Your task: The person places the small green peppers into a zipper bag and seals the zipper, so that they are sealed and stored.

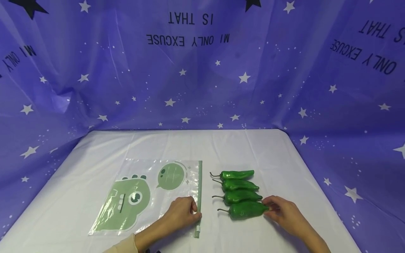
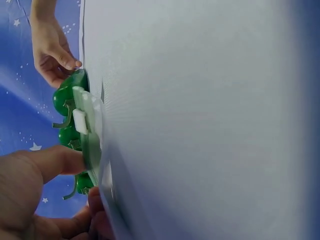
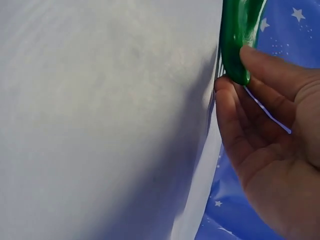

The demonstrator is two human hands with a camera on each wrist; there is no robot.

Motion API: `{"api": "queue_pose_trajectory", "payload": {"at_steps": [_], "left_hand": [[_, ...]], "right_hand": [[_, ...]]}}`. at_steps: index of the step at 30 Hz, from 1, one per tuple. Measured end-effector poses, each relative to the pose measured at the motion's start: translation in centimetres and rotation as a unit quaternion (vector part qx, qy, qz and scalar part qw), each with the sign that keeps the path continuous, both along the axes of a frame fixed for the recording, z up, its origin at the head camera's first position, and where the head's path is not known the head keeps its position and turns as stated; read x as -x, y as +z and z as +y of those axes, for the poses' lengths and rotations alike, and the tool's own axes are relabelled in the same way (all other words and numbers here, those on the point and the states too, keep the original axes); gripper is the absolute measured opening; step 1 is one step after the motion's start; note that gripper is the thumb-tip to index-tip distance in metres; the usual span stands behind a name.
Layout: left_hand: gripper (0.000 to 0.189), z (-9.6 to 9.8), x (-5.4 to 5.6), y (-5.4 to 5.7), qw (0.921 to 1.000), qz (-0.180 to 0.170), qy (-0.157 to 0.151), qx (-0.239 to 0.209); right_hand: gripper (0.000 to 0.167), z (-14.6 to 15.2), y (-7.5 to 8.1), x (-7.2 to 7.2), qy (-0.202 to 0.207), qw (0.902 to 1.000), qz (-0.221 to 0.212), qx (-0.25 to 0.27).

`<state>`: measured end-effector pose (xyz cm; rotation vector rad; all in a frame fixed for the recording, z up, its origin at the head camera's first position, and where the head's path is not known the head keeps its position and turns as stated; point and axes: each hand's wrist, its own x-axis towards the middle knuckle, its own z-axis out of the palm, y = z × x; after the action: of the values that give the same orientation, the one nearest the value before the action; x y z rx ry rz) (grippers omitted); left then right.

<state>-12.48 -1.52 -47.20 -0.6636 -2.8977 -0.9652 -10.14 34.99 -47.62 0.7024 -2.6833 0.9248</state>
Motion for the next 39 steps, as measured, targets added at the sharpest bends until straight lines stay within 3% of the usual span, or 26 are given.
{"api": "queue_pose_trajectory", "payload": {"at_steps": [10, 14, 16, 19, 23, 32, 39], "left_hand": [[0.010, -0.4, -0.2, 0.1, 0.9981, -0.025, 0.003, -0.055], [0.011, -0.6, -0.2, 0.1, 0.9966, -0.041, -0.006, -0.071], [0.012, -0.7, -0.2, 0.1, 0.9964, -0.043, -0.006, -0.073], [0.014, -0.7, 0.0, 0.2, 0.9963, -0.045, -0.003, -0.074], [0.014, -0.9, 0.1, 0.3, 0.9966, -0.040, 0.002, -0.072], [0.013, -0.9, -0.1, 0.3, 0.9964, -0.032, 0.005, -0.078], [0.012, -0.9, 0.1, 0.2, 0.9966, -0.015, 0.013, -0.080]], "right_hand": [[0.036, 0.1, -0.5, -0.1, -0.014, 0.9999, -0.006, 0.004], [0.031, 0.2, -0.3, -0.3, -0.014, 0.9978, -0.052, 0.038], [0.027, 0.3, -0.1, -0.3, -0.013, 0.9934, -0.092, 0.069], [0.023, 0.4, 0.3, 0.0, -0.015, 0.9781, -0.163, 0.129], [0.024, 0.6, 0.4, 0.2, -0.022, 0.9599, -0.211, 0.184], [0.020, 0.3, 1.0, 0.2, -0.027, 0.9503, -0.223, 0.215], [0.024, -1.3, 2.4, 0.9, -0.092, 0.9474, -0.207, 0.226]]}}
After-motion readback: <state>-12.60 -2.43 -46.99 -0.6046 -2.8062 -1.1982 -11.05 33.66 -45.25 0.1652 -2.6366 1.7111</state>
